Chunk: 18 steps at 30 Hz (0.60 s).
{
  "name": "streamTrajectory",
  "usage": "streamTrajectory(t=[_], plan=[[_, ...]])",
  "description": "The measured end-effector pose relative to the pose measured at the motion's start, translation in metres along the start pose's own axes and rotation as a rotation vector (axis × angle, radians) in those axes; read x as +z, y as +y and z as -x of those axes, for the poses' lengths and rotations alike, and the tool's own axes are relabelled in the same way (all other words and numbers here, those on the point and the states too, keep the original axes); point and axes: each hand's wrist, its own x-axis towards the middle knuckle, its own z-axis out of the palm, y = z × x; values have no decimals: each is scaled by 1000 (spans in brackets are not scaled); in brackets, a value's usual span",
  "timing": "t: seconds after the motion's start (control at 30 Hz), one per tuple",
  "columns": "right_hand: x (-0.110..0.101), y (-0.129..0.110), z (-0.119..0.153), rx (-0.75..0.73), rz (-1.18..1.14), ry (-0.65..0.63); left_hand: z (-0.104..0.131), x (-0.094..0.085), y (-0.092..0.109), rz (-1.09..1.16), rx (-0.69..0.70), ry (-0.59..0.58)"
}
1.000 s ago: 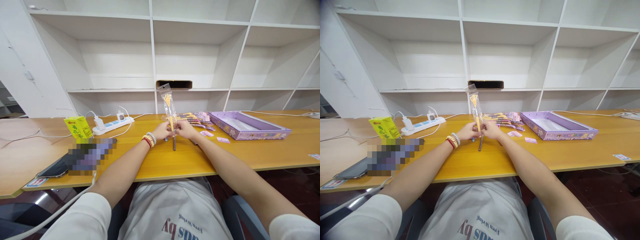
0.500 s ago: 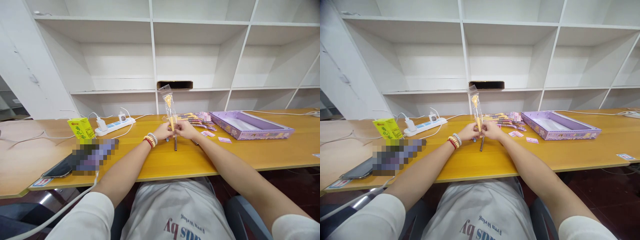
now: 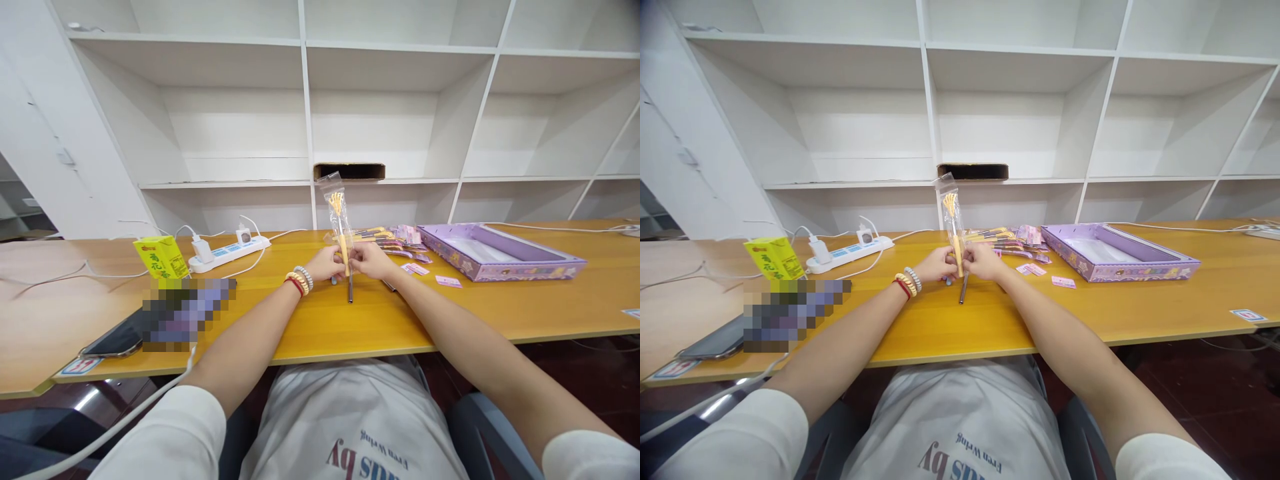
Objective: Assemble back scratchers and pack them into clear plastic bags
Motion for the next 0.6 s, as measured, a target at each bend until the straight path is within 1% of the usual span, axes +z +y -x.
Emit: streamTrajectory(t=[0.27, 0.47, 0.6], plan=[[-2, -4, 1, 23, 11, -19, 1, 1, 2, -17, 6, 5], [-1, -1, 0, 25, 8, -16, -5, -1, -7, 23, 38, -20], [1, 2, -1, 12, -13, -27, -7, -2, -10, 41, 22, -15]])
